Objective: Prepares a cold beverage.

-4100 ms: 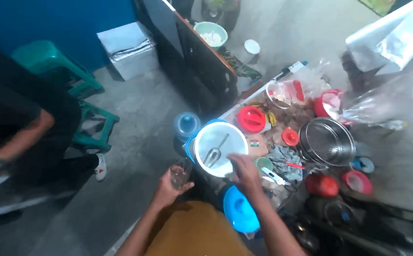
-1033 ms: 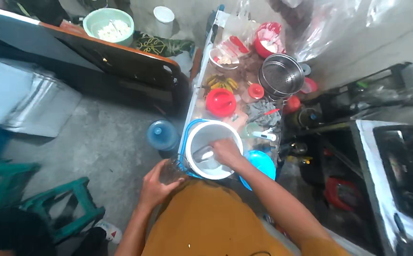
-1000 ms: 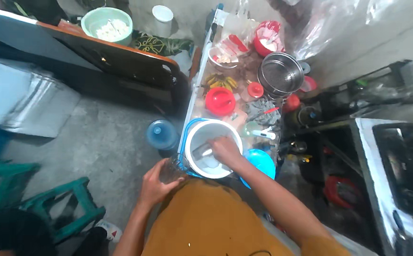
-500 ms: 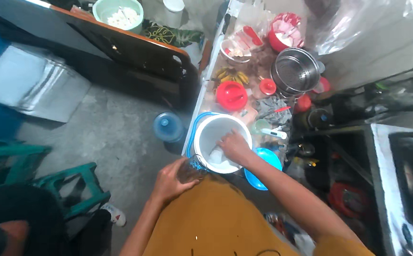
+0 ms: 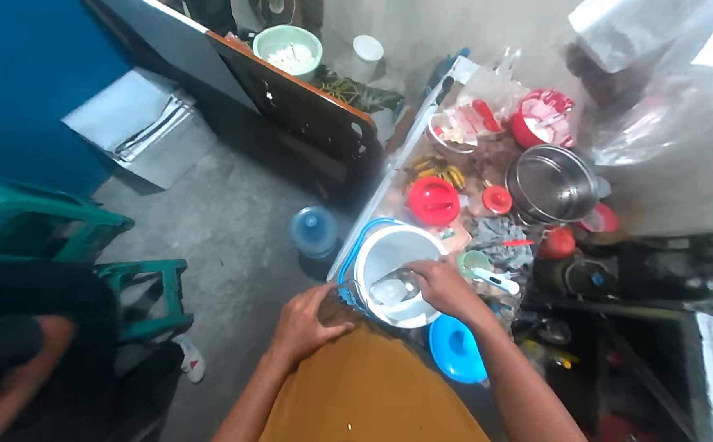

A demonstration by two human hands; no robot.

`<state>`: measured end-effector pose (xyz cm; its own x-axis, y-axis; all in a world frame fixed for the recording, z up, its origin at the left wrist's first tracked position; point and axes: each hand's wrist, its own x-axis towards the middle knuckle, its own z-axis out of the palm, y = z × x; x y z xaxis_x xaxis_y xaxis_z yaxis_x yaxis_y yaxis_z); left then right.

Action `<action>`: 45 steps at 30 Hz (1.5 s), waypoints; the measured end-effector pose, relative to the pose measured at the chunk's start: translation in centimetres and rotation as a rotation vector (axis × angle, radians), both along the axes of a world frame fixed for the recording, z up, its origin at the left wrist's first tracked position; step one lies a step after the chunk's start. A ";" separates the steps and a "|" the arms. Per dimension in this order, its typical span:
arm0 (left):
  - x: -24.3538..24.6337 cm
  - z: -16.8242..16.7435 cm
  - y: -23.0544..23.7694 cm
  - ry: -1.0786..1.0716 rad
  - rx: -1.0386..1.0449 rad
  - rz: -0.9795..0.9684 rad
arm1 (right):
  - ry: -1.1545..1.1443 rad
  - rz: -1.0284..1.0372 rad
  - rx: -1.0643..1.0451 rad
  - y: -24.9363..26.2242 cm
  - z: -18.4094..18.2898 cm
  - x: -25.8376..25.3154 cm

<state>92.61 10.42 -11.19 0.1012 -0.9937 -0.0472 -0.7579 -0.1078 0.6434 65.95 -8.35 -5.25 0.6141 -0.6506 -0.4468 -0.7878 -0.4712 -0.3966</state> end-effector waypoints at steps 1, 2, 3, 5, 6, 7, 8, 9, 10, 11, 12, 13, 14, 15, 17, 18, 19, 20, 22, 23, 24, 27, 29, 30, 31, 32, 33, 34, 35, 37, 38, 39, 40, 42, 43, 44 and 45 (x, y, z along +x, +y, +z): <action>-0.2 0.1 0.0 -0.020 -0.016 0.001 | -0.021 -0.009 0.004 0.0 0.5 -0.1; -0.4 0.2 0.0 -0.041 -0.032 -0.001 | -0.040 -0.011 -0.006 0.1 1.1 -0.2; -0.6 0.3 -0.1 -0.060 -0.051 -0.003 | -0.055 -0.008 -0.039 0.2 1.9 -0.1; -1.1 0.6 -0.3 -0.076 -0.071 -0.010 | -0.039 0.015 -0.133 0.7 3.7 0.3; -1.4 0.7 -0.4 -0.067 -0.078 -0.012 | -0.015 0.037 -0.183 1.1 4.7 0.7; -1.7 0.8 -0.5 -0.049 -0.082 -0.014 | 0.013 0.064 -0.235 1.5 5.6 1.2; -2.0 0.9 -0.5 -0.025 -0.090 -0.014 | 0.034 0.097 -0.302 2.1 6.3 1.9; -2.3 1.0 -0.5 0.006 -0.098 -0.013 | 0.047 0.130 -0.381 2.8 6.9 2.5; -2.7 1.1 -0.6 0.039 -0.113 -0.010 | 0.060 0.163 -0.452 3.4 7.4 3.2; -3.0 1.0 -0.6 0.066 -0.136 -0.009 | 0.074 0.197 -0.511 3.9 8.0 3.7; -3.2 0.8 -0.6 0.088 -0.164 -0.008 | 0.082 0.226 -0.564 4.3 8.6 4.0; -3.4 0.6 -0.5 0.115 -0.182 -0.004 | 0.078 0.241 -0.612 4.4 9.3 4.0; -3.6 0.4 -0.5 0.146 -0.187 0.004 | 0.076 0.238 -0.641 4.3 10.0 3.9; -3.7 0.1 -0.4 0.174 -0.187 0.017 | 0.087 0.218 -0.651 3.9 10.7 3.5; -3.9 -0.2 -0.1 0.226 -0.151 0.050 | 0.144 0.148 -0.665 2.6 11.7 2.8; -3.9 -0.3 0.0 0.249 -0.125 0.069 | 0.185 0.115 -0.684 1.9 11.5 2.6; -3.9 -0.1 0.2 0.274 -0.078 0.087 | 0.218 0.082 -0.690 1.4 10.8 2.6; -3.9 0.1 0.4 0.299 -0.018 0.101 | 0.218 0.061 -0.686 0.9 9.3 2.8; -3.9 0.0 0.7 0.323 0.004 0.097 | 0.239 0.067 -0.595 0.4 5.9 3.5; -3.9 -0.3 0.8 0.346 -0.031 0.072 | 0.284 0.074 -0.518 0.3 4.4 4.0; -3.8 -0.8 1.0 0.387 -0.080 0.025 | 0.337 0.081 -0.466 0.4 2.8 4.4; -3.5 -1.7 0.7 0.506 -0.226 -0.146 | 0.390 0.149 -0.562 0.3 -2.9 4.9; -3.3 -1.6 0.3 0.513 -0.285 -0.248 | 0.451 0.277 -0.530 -0.2 -5.5 5.0; -3.2 -1.5 0.0 0.483 -0.294 -0.287 | 0.495 0.358 -0.493 -0.3 -6.1 5.2; -3.2 -1.3 -0.2 0.437 -0.280 -0.308 | 0.550 0.449 -0.468 -0.6 -6.3 5.5; -3.3 -1.2 -0.4 0.387 -0.243 -0.312 | 0.588 0.504 -0.419 -1.0 -6.2 5.8; -3.6 -1.2 -0.4 0.351 -0.204 -0.297 | 0.622 0.542 -0.378 -1.3 -6.0 6.0; -4.0 -1.4 -0.4 0.336 -0.181 -0.273 | 0.642 0.567 -0.351 -1.5 -5.9 6.0; -4.3 -1.7 -0.4 0.339 -0.188 -0.247 | 0.644 0.580 -0.329 -1.8 -5.7 5.9; -4.8 -2.4 -0.2 0.370 -0.219 -0.211 | 0.629 0.585 -0.282 -2.1 -5.3 5.6; -4.8 -2.6 -0.1 0.384 -0.229 -0.203 | 0.620 0.591 -0.260 -2.3 -5.4 5.2; -4.9 -2.8 0.0 0.390 -0.237 -0.199 | 0.614 0.601 -0.233 -2.3 -5.8 4.8; -4.9 -3.0 0.0 0.388 -0.246 -0.200 | 0.602 0.610 -0.204 -2.3 -6.1 4.5; -4.8 -3.0 -0.1 0.380 -0.260 -0.204 | 0.579 0.615 -0.158 -2.2 -6.4 4.1; -4.8 -3.0 -0.1 0.384 -0.261 -0.203 | 0.561 0.616 -0.141 -2.1 -6.4 4.0; -4.8 -3.1 0.0 0.388 -0.256 -0.202 | 0.540 0.601 -0.108 -2.0 -6.1 3.9; -4.9 -3.1 0.1 0.390 -0.251 -0.199 | 0.522 0.580 -0.074 -1.7 -5.8 3.9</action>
<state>87.71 10.52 -14.27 -0.0686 -0.9776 0.1990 -0.4464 0.2085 0.8702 69.85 -10.03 -11.00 0.5869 -0.3297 -0.7395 -0.4839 -0.8751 0.0061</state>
